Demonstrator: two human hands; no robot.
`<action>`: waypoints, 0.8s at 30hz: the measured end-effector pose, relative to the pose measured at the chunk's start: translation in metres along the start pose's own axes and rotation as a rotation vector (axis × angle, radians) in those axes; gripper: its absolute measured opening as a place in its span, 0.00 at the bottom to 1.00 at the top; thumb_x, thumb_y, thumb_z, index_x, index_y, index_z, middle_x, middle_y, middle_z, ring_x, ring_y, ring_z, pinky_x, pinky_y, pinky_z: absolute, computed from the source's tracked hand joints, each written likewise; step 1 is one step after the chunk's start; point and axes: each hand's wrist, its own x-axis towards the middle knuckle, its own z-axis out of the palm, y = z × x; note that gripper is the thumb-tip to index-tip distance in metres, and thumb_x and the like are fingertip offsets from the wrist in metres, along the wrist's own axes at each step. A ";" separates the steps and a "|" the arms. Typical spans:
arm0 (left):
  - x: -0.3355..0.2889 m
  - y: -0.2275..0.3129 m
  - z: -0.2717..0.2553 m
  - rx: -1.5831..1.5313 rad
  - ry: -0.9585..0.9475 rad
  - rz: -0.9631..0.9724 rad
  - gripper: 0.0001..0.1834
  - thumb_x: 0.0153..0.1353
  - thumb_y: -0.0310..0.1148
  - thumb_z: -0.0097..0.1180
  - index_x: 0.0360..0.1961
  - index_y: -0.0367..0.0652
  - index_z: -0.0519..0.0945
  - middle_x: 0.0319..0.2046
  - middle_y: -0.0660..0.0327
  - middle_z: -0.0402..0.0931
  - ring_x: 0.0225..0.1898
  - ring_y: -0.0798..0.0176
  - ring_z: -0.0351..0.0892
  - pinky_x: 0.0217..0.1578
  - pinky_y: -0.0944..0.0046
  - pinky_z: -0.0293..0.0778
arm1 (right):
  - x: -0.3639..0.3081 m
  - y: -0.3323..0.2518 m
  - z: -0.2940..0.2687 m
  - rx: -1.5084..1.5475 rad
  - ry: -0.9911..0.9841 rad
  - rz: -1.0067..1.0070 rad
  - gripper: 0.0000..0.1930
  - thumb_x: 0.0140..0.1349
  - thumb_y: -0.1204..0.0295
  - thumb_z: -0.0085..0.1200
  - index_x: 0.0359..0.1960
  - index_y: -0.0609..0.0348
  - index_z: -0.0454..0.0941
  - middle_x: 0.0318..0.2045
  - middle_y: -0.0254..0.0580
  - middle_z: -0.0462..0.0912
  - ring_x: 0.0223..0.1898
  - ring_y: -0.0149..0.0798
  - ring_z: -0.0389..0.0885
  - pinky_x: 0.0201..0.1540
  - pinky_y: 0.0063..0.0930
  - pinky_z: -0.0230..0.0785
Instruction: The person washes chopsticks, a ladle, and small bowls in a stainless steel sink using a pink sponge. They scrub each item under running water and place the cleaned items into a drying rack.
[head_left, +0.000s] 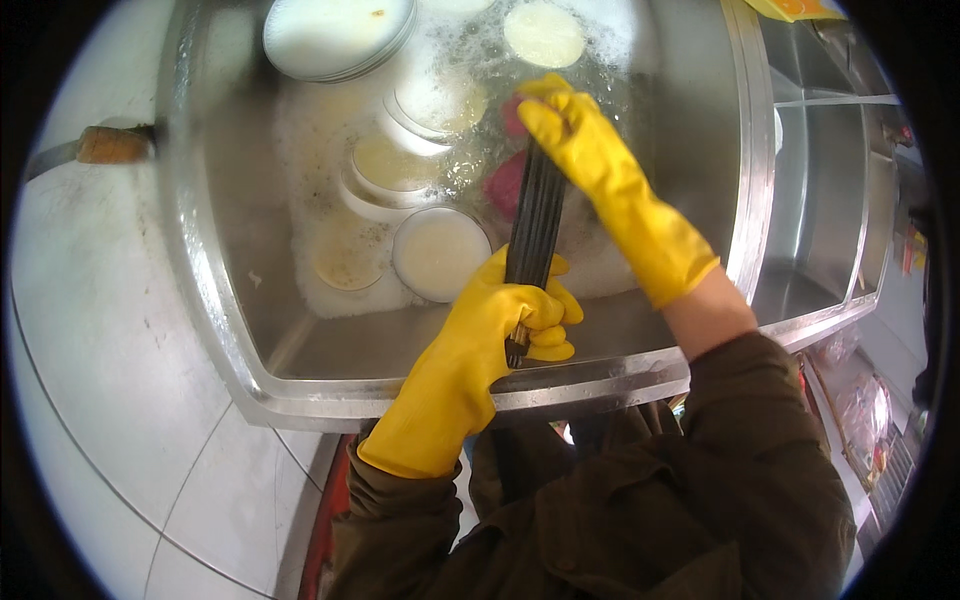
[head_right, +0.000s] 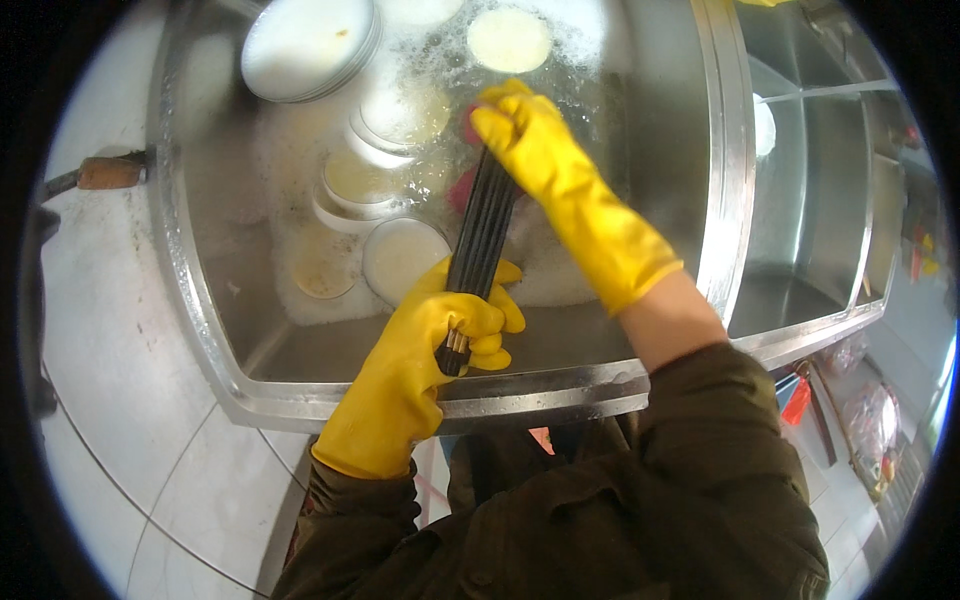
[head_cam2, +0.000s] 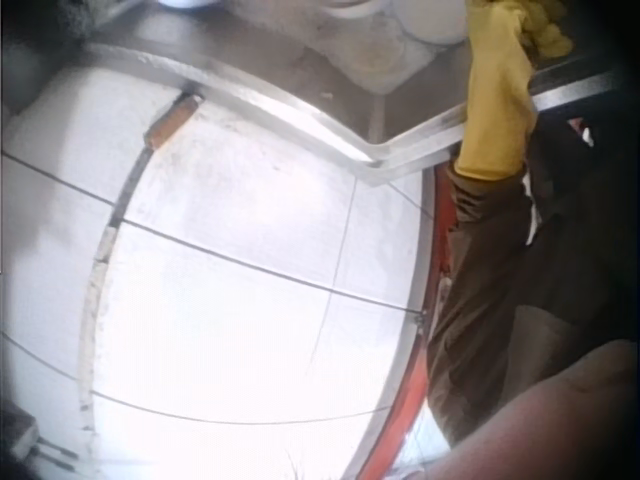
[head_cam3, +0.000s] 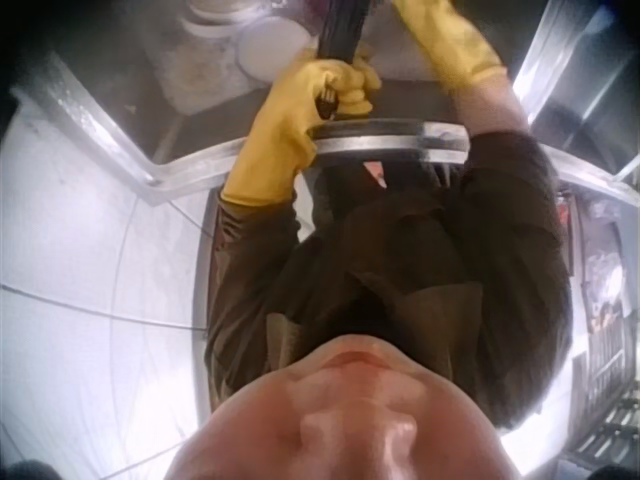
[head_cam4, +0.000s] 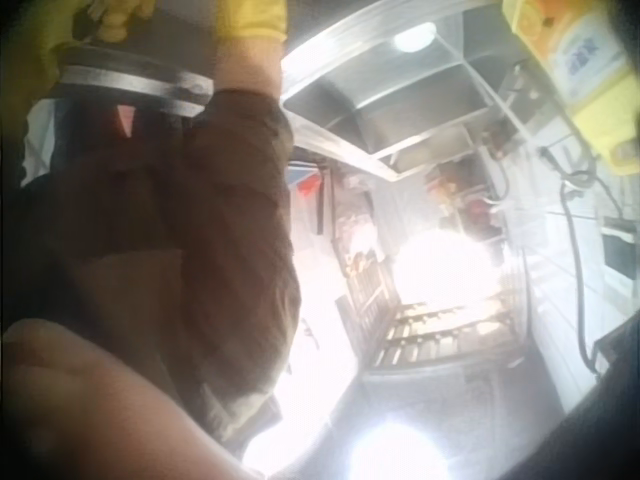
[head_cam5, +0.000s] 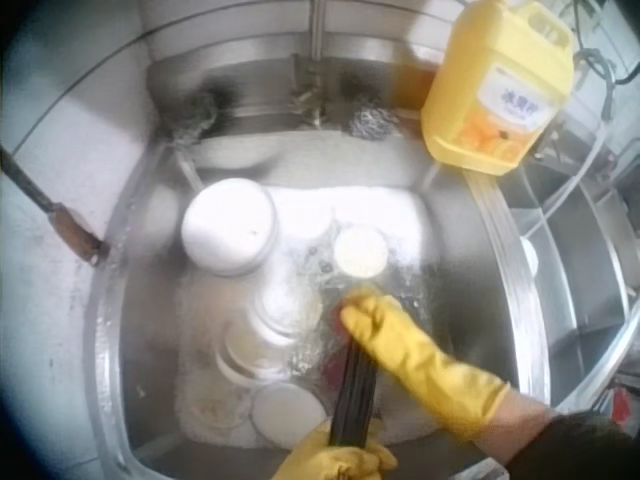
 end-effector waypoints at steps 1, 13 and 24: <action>0.000 0.001 0.000 -0.013 -0.021 -0.015 0.32 0.49 0.15 0.54 0.59 0.35 0.68 0.34 0.43 0.80 0.22 0.56 0.76 0.34 0.50 0.83 | 0.011 0.014 -0.009 0.009 0.004 0.045 0.19 0.68 0.58 0.57 0.47 0.61 0.87 0.49 0.53 0.87 0.48 0.49 0.86 0.53 0.38 0.76; 0.016 -0.011 -0.004 -0.245 0.033 0.083 0.30 0.57 0.14 0.56 0.63 0.35 0.67 0.44 0.46 0.79 0.39 0.49 0.83 0.52 0.44 0.84 | -0.046 0.034 -0.032 -0.279 -0.163 0.239 0.29 0.73 0.47 0.50 0.51 0.67 0.83 0.60 0.64 0.79 0.69 0.55 0.71 0.70 0.41 0.63; 0.004 0.000 0.001 0.064 -0.042 0.089 0.33 0.65 0.24 0.55 0.71 0.42 0.64 0.45 0.51 0.79 0.43 0.52 0.83 0.47 0.50 0.82 | -0.057 -0.075 0.018 -0.103 -0.218 -0.316 0.11 0.64 0.69 0.56 0.37 0.67 0.84 0.53 0.60 0.83 0.61 0.64 0.75 0.68 0.50 0.62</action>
